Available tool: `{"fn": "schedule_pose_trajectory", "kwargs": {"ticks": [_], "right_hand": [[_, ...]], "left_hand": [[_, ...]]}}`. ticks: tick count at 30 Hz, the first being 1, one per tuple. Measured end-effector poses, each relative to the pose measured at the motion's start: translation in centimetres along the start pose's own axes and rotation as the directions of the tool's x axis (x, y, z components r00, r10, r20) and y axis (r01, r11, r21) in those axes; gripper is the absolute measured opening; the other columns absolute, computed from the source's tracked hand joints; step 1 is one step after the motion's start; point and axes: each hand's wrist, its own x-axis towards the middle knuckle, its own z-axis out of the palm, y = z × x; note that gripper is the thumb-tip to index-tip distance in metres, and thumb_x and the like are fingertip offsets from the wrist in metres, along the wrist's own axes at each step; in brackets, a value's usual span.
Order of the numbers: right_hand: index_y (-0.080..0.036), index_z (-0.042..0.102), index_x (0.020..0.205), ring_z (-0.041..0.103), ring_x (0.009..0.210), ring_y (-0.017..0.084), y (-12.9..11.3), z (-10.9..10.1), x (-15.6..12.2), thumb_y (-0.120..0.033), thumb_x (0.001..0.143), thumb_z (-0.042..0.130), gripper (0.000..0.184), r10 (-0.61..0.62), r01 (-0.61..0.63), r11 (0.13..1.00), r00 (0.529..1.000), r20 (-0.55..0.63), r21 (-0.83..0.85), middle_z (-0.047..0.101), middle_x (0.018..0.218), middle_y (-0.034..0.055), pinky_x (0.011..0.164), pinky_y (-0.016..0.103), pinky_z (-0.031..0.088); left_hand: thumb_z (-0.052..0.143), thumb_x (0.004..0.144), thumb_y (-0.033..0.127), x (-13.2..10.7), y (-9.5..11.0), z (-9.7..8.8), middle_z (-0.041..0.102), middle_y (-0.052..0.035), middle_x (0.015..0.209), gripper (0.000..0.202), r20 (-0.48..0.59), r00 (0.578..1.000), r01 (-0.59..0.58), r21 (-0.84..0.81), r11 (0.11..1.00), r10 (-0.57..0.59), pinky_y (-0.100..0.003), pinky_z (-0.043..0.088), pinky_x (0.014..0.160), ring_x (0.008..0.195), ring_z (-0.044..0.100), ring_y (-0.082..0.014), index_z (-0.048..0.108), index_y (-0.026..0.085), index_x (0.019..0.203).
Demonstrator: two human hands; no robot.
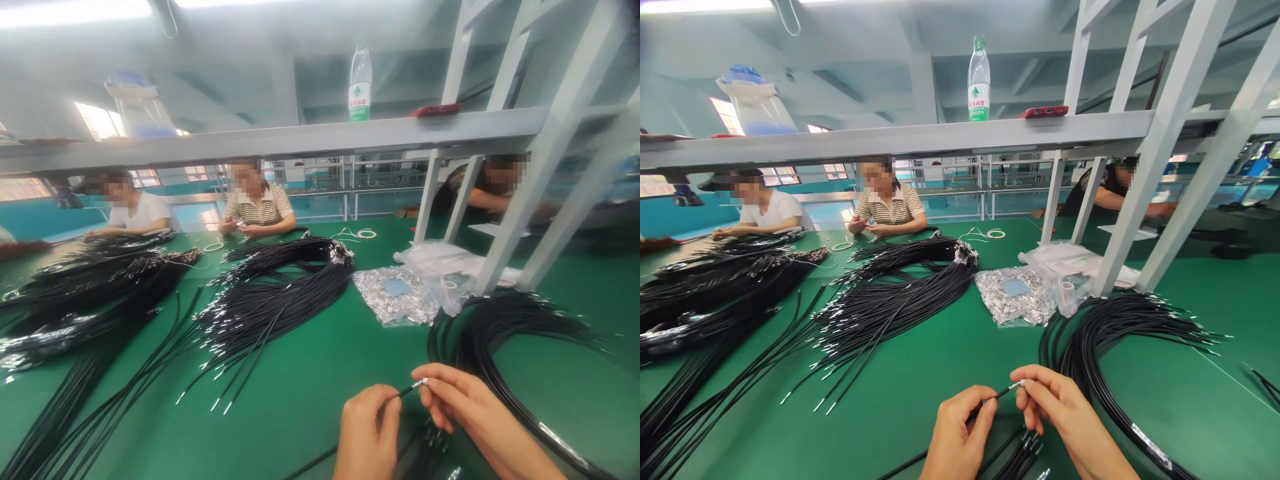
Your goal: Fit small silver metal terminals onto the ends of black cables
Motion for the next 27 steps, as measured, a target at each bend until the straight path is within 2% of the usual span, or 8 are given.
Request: {"fn": "schedule_pose_trajectory", "kwargs": {"ticks": [6,10,12,15,20,23,27], "right_hand": [[-0.014,0.061,0.087,0.05,0.053,0.012,0.1,-0.1,0.1,-0.057,0.07,0.066,0.046,-0.021,0.021,0.993,1.0,0.003,-0.117,0.06,0.066,0.0024,0.051,0.026,0.036],[-0.016,0.058,0.088,0.052,0.053,0.014,0.4,0.0,0.1,-0.055,0.076,0.058,0.041,-0.087,0.106,0.946,0.993,0.076,-0.305,0.059,0.067,0.0021,0.05,0.027,0.037],[-0.017,0.055,0.092,0.053,0.053,0.014,0.7,0.0,0.1,-0.053,0.08,0.056,0.039,-0.127,0.153,0.928,0.987,0.099,-0.34,0.058,0.067,0.0008,0.052,0.027,0.038],[-0.018,0.052,0.092,0.053,0.052,0.012,0.9,-0.4,0.2,-0.054,0.082,0.054,0.037,-0.111,0.15,0.942,0.983,0.146,-0.299,0.058,0.066,-0.0006,0.051,0.025,0.038],[-0.017,0.052,0.086,0.053,0.048,0.01,1.1,-1.5,0.2,-0.054,0.083,0.057,0.038,0.007,0.067,0.952,0.97,0.241,-0.3,0.059,0.064,0.0001,0.045,0.021,0.031],[-0.016,0.052,0.086,0.054,0.049,0.011,1.2,-1.4,0.2,-0.055,0.081,0.06,0.04,0.008,0.054,0.967,0.97,0.243,-0.248,0.059,0.064,0.0002,0.046,0.021,0.034],[-0.017,0.051,0.089,0.056,0.051,0.011,1.5,-0.2,0.1,-0.056,0.082,0.06,0.04,0.007,0.022,0.993,0.971,0.237,-0.12,0.06,0.066,-0.0002,0.047,0.021,0.037]], "left_hand": [[0.045,0.091,0.021,-0.1,0.0,-0.1,0.07,-0.0038,0.081,0.025,0.027,0.999,-0.024,0.016,1.0,0.024,-0.024,0.042,0.068,0.074,0.062,-0.0171,0.07,0.019,0.088],[0.047,0.089,0.018,-0.3,0.0,-0.2,0.07,-0.0052,0.086,0.022,0.085,0.996,-0.037,0.077,0.996,0.03,-0.026,0.044,0.069,0.076,0.063,-0.0183,0.068,0.019,0.094],[0.051,0.086,0.017,-0.4,0.1,-0.2,0.069,-0.0048,0.084,0.022,0.113,0.994,-0.025,0.127,0.992,0.01,-0.026,0.044,0.067,0.072,0.062,-0.0182,0.066,0.019,0.1],[0.054,0.083,0.018,-0.6,0.4,-0.3,0.069,-0.0043,0.082,0.024,0.149,0.989,-0.047,0.232,0.972,0.012,-0.028,0.046,0.067,0.072,0.062,-0.0197,0.064,0.019,0.105],[0.049,0.087,0.017,-0.6,0.6,-0.4,0.069,-0.0052,0.083,0.02,0.239,0.966,-0.187,0.391,0.901,0.097,-0.032,0.048,0.069,0.077,0.064,-0.0226,0.066,0.021,0.096],[0.049,0.086,0.015,-0.6,0.4,-0.4,0.069,-0.0048,0.082,0.018,0.218,0.971,-0.178,0.37,0.912,0.101,-0.03,0.048,0.069,0.075,0.064,-0.0211,0.065,0.021,0.094],[0.045,0.088,0.013,-0.7,0.2,-0.2,0.067,-0.0038,0.081,0.02,0.167,0.981,-0.151,0.313,0.938,0.102,-0.028,0.047,0.068,0.074,0.063,-0.0189,0.063,0.021,0.09]]}}
